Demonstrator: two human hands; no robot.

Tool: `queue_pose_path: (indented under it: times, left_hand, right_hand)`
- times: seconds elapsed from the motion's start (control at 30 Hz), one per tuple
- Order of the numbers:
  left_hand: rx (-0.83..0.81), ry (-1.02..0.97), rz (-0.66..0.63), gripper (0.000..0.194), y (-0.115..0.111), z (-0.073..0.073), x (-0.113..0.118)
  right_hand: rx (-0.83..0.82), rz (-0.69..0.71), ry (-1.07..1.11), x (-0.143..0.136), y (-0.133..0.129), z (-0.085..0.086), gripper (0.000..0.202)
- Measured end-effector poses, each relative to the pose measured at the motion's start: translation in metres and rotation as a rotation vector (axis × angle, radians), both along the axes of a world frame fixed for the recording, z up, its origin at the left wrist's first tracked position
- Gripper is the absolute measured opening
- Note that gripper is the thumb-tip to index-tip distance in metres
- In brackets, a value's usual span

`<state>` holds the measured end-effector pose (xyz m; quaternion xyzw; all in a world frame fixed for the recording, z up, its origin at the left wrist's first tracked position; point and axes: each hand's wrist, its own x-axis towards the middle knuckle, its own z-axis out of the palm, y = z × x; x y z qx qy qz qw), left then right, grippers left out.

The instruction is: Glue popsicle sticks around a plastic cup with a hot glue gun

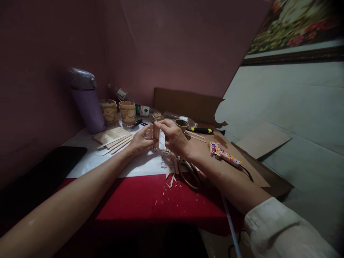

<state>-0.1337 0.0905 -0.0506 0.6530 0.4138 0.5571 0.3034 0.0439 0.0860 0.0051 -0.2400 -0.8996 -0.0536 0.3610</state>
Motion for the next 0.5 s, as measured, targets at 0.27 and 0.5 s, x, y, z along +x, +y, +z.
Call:
queue_pose_path:
  times: [0.27,0.5]
  left_hand:
    - [0.022,0.095,0.054,0.056,-0.0011,0.0023,-0.0012]
    - [0.014,0.108,0.031,0.058,-0.0028,0.0032,-0.0012]
  right_hand:
    - [-0.011,-0.11,0.009,0.0013,-0.0013,0.0048,0.063]
    - [0.013,-0.106,-0.016,0.0026,-0.0011,0.0064,0.056]
